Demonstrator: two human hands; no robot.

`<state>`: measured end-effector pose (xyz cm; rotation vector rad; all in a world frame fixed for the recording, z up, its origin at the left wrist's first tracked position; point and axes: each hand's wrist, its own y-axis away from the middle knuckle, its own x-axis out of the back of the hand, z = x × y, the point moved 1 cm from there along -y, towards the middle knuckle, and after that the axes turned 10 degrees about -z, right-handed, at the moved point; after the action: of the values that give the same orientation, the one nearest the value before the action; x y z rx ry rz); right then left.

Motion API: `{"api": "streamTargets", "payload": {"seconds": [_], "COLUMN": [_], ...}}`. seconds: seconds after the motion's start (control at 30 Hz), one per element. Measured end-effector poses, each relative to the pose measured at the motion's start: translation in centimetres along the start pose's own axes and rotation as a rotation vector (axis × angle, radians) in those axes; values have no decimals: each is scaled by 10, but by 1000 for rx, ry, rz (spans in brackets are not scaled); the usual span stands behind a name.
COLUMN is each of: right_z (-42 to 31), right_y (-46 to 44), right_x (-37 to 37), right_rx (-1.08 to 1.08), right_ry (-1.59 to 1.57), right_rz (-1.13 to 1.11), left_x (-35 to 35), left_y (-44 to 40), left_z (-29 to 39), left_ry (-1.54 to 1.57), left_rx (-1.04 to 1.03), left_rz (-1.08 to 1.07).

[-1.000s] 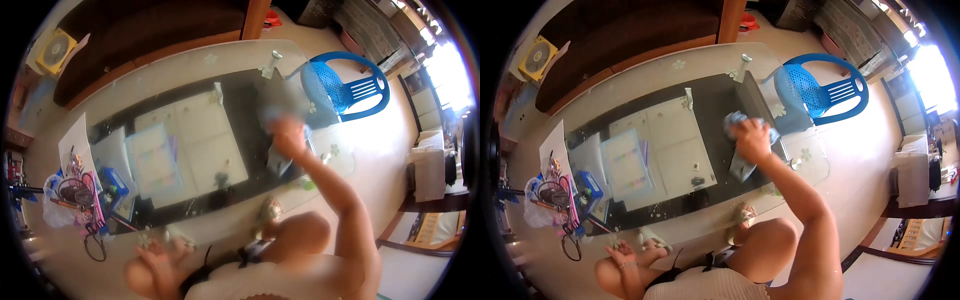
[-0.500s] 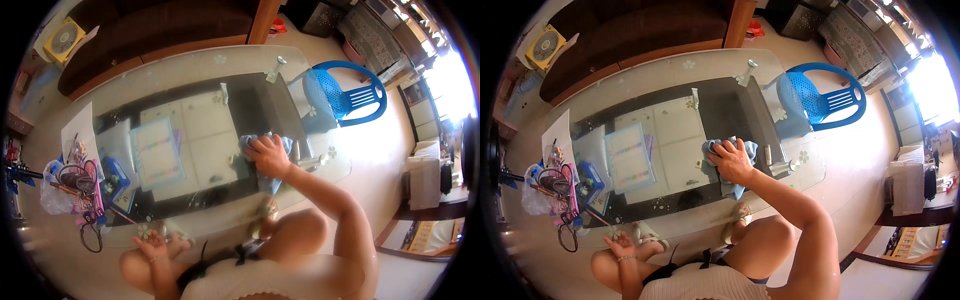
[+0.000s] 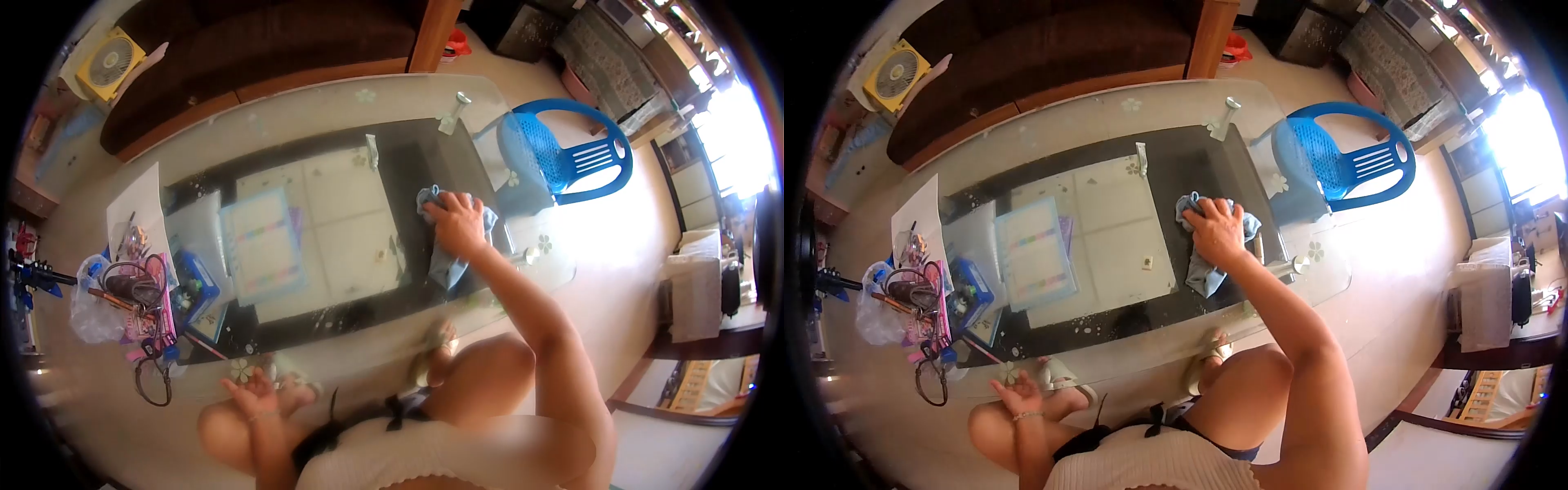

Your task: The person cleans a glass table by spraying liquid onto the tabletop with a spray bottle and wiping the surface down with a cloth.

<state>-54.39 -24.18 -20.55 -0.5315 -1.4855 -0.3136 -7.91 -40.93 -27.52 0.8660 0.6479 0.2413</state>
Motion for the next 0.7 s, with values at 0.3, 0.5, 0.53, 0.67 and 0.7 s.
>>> {"api": "streamTargets", "payload": {"seconds": [0.3,0.5,0.53,0.67,0.7], "right_z": [3,-14,-18,54,125], "right_y": [-7,24,46,71,89], "right_x": [20,-16,5,29,-38], "right_rx": [-163,195,521,23,-238], "right_ry": [-60,-234,-62,-43,-176], "right_rz": [-172,-274,-171,-236,-127], "left_x": [41,43,40,38,40], "left_y": [-33,-60,-57,-52,-57], "left_z": [5,9,10,17,18], "left_ry": [-26,-25,-19,-138,-181], "left_rx": [-66,-65,-64,-3,0], "left_rz": [-155,-131,-109,-118,-86]}}
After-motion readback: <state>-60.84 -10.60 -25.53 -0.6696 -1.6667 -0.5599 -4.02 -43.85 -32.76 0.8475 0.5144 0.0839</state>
